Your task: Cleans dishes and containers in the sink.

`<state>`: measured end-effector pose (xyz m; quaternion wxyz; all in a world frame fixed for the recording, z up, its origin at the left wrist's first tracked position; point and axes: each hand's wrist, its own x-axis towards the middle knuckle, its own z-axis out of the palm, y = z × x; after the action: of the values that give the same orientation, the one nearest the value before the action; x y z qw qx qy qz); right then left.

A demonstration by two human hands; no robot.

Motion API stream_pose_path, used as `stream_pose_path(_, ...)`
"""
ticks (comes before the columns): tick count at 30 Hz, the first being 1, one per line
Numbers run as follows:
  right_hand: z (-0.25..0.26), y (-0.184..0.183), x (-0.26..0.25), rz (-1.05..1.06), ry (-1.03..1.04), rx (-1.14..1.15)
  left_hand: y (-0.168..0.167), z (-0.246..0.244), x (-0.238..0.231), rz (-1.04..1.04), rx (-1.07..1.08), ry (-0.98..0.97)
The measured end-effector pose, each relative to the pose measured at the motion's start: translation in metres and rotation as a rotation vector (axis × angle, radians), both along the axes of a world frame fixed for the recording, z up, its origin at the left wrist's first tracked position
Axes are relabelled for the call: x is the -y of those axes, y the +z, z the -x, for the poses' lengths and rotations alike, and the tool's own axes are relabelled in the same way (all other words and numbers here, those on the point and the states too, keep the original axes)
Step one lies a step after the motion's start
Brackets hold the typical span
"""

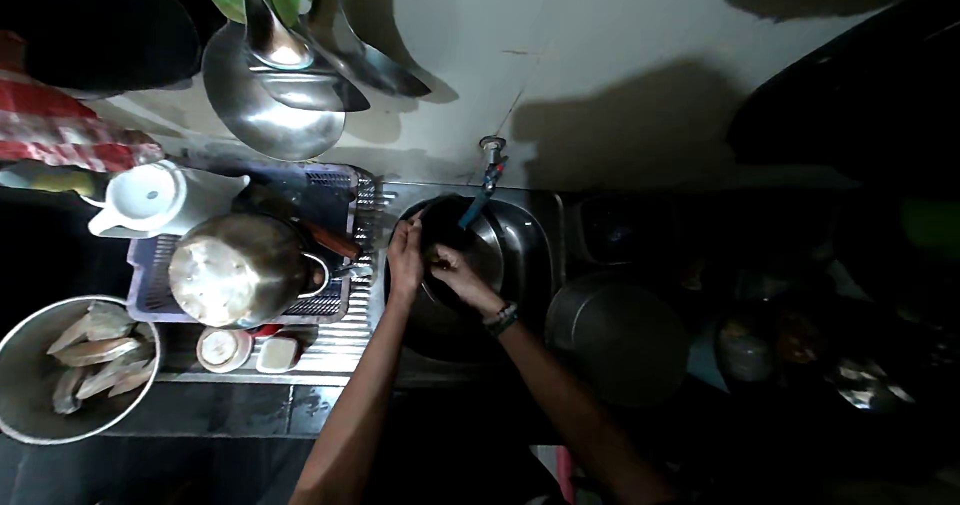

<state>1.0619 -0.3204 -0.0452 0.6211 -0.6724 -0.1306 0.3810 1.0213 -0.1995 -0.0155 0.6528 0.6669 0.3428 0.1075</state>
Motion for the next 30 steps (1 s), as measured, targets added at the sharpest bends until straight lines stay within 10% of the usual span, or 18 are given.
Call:
stream_pose_path(4, -0.004, 0.0, -0.019, 0.018, -0.413, -0.159, 0.007, 0.008, 0.023, -0.063, -0.019, -0.036)
stream_pose_path(11, 0.017, -0.01, 0.05, 0.336, 0.472, 0.508, 0.02, 0.006, -0.01, -0.188, -0.052, -0.053)
stream_pose_path(21, -0.046, -0.018, 0.013, 0.451, 0.571, 1.142, 0.029, 0.004, 0.004, -0.201, -0.096, -0.218)
stream_pose_path(26, -0.007, -0.042, 0.023, 0.729, 0.339, 0.694, 0.028, 0.001, 0.003, -0.267, -0.004, -0.071)
stream_pose_path(30, 0.035, 0.014, 0.02, 0.383, 0.268, 0.198, 0.018, -0.002, 0.018, -0.328, 0.009, -0.023)
